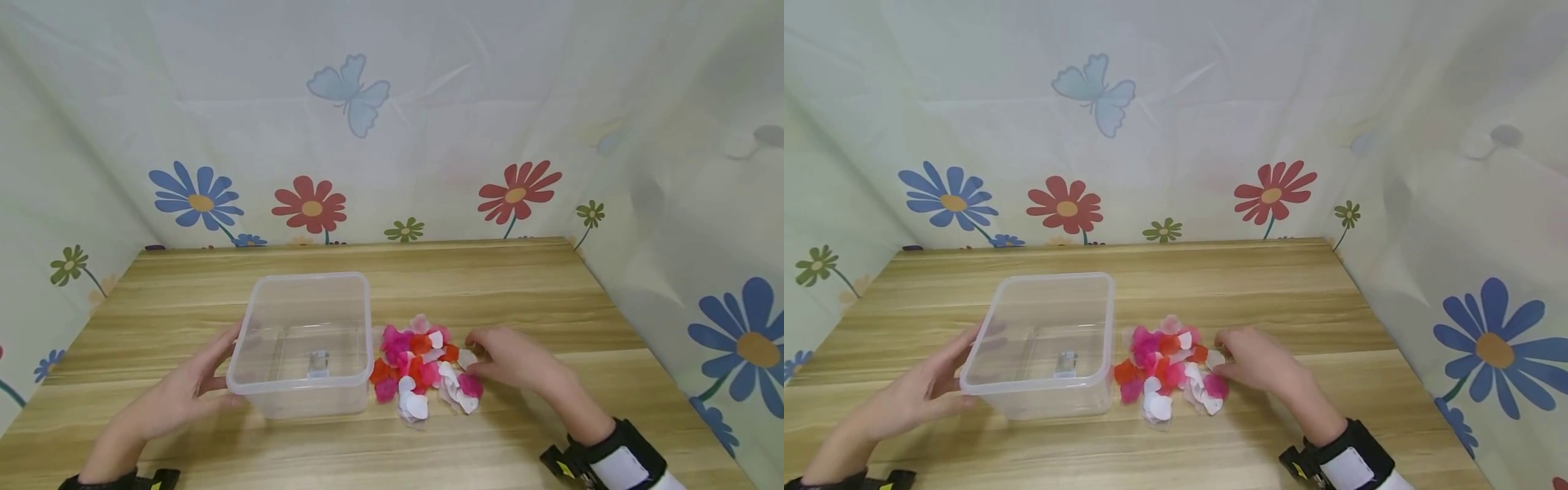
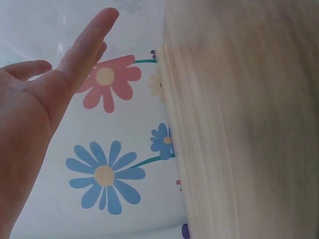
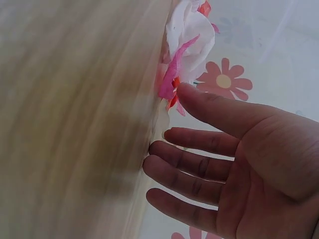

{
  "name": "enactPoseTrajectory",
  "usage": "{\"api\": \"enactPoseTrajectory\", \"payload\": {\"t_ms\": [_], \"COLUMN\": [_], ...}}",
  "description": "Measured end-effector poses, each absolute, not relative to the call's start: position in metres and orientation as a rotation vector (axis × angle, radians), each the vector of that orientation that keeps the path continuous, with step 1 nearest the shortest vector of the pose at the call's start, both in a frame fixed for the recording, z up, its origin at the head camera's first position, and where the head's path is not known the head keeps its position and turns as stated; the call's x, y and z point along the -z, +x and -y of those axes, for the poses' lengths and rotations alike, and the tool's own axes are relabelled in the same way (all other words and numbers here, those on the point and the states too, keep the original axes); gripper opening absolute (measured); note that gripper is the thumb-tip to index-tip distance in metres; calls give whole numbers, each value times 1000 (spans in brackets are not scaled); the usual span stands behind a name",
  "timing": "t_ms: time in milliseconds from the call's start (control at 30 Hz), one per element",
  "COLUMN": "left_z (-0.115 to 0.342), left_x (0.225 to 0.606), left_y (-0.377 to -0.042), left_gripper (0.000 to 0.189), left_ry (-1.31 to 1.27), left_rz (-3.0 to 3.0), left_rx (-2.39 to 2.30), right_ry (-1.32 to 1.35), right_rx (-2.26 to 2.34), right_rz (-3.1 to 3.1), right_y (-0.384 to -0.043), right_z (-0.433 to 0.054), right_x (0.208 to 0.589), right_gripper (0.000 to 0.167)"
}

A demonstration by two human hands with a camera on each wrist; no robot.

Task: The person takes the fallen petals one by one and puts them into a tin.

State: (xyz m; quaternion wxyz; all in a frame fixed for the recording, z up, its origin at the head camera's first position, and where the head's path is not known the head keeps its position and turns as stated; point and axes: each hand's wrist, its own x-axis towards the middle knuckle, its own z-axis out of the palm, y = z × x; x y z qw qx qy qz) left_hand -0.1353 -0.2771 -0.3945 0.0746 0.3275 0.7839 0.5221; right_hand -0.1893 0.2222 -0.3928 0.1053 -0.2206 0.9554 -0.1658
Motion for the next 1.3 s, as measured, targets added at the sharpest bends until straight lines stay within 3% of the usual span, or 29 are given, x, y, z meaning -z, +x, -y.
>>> {"api": "enactPoseTrajectory", "payload": {"t_ms": [133,400,1300], "left_z": [273,262,238], "left_x": [397,402,403], "left_y": [-131,-129,-121], "left_gripper": [108,118,117], "left_ry": [919,752,539], "left_rz": [-2375,-2498,-2619], "left_rx": [-1556,-1537,-1547], "right_ry": [-637,-656,-702], "right_rx": [466,433,450], "right_rz": [-2805,-2795,-2783], "right_y": [-189,-188,-190], "right_z": [-220,-220,-220], "right_x": [394,393,390], "right_gripper": [34,33,25]}}
